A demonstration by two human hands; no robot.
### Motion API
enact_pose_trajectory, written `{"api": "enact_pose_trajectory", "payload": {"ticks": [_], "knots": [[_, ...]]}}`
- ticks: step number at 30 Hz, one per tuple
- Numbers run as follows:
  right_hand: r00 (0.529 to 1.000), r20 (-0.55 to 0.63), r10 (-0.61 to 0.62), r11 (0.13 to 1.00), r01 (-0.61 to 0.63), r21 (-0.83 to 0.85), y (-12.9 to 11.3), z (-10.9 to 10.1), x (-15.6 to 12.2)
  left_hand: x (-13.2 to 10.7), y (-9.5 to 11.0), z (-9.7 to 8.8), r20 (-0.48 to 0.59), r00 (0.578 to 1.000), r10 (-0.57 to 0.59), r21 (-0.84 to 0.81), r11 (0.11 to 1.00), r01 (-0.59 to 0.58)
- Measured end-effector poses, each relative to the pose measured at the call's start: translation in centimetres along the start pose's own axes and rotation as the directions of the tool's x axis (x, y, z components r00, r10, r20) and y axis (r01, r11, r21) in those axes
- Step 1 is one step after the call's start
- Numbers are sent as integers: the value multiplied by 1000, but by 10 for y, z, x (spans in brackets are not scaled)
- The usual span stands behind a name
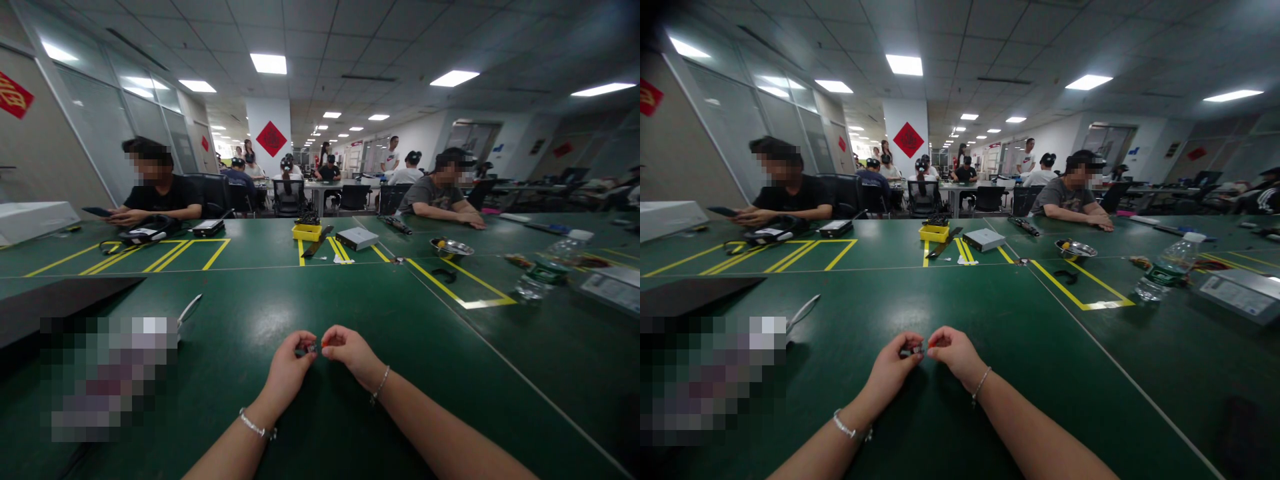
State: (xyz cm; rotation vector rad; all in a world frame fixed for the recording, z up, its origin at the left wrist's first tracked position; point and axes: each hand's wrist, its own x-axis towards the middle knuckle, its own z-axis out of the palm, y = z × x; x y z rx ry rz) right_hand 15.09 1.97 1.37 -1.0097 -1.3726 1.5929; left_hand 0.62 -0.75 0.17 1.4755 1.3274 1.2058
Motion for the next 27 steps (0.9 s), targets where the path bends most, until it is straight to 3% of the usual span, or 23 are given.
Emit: {"api": "enact_pose_trajectory", "payload": {"ticks": [12, 18, 27], "knots": [[997, -19, 73, 994, -71, 89, 7, -2, 4, 0, 3, 2, -58, 998, -15, -14, 1000, 14], [999, -2, 47, 998, -47, 49, 9, -2, 5, -2, 6, 0, 33, 999, -28, -71, 997, 30], [999, -7, 32, 999, -32, 4, 7, -1, 4, -1, 5, 0, 42, 999, -26, -36, 999, 27]]}}
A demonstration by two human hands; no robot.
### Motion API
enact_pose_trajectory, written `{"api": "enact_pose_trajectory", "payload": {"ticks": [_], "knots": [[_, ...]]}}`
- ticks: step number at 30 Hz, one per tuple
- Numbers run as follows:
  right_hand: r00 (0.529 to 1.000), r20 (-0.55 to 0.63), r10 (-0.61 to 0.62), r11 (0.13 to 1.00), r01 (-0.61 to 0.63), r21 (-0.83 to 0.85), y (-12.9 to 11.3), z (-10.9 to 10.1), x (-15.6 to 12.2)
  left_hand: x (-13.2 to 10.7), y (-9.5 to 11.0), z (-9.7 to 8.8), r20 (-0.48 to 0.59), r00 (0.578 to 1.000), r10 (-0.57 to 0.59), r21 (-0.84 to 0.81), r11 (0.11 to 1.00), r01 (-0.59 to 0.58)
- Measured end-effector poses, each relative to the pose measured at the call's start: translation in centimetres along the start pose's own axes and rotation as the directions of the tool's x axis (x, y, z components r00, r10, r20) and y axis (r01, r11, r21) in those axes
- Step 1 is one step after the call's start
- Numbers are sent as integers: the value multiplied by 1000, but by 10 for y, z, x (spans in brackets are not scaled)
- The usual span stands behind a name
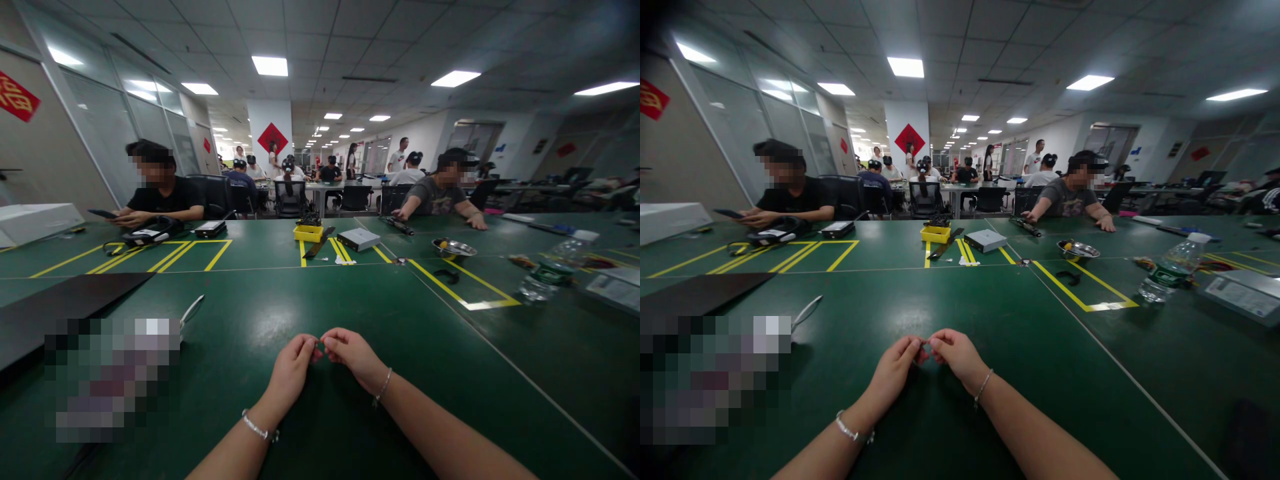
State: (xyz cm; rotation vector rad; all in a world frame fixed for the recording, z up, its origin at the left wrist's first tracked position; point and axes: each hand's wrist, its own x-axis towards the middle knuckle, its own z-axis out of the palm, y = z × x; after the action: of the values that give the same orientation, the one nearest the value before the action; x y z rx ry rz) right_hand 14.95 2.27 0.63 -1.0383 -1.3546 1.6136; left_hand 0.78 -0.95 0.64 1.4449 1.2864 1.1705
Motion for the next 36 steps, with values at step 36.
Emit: {"api": "enact_pose_trajectory", "payload": {"ticks": [36], "knots": [[987, -92, -128, 977, 110, -184, 0, 21, -15, -11, 6, 0, -145, 926, 348, 626, 758, -187]]}}
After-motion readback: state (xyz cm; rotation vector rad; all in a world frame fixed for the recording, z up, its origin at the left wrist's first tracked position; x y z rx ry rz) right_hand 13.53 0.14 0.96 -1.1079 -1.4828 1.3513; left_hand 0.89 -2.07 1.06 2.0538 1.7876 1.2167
